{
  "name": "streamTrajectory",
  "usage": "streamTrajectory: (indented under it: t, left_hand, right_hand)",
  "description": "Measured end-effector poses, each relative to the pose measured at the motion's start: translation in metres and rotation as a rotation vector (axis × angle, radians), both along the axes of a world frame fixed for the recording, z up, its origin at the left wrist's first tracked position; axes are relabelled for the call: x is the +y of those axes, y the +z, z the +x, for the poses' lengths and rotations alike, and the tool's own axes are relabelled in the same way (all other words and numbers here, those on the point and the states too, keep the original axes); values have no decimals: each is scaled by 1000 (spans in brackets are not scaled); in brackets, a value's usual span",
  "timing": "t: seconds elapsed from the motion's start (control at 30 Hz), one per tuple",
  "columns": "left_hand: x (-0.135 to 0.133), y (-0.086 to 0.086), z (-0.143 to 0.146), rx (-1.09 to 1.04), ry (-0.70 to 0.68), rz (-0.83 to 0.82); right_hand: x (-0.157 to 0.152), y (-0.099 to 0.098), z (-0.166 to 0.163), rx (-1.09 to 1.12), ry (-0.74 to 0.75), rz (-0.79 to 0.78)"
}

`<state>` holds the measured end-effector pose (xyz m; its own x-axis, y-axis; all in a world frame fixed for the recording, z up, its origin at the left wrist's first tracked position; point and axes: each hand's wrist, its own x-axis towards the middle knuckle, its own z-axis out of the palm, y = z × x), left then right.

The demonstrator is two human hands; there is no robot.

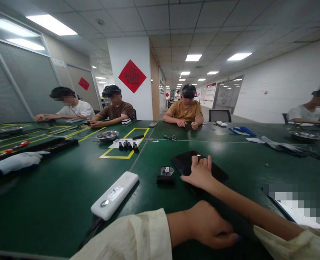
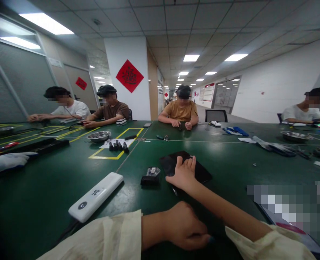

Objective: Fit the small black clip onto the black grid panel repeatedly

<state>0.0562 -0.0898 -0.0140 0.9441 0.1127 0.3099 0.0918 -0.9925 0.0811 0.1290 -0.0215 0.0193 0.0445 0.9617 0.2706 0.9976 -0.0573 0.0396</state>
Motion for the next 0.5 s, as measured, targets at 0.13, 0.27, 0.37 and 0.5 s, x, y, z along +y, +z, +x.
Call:
streamTrajectory:
  t: [0.13, 0.27, 0.37, 0.5]
  left_hand:
    - [1, -5, 1, -8, 0, 28]
    - [3, -9, 3, 8, -19, 40]
    - [3, -9, 4, 11, -14, 45]
    - [2, -6, 0, 1, 16, 61]
  right_hand:
    - [0, -5, -13, 6, 17, -36]
    - [1, -6, -21, -21, 25, -80]
    - [1, -2, -24, -77, 48, -37]
    - [13, 18, -2, -104, 17, 148]
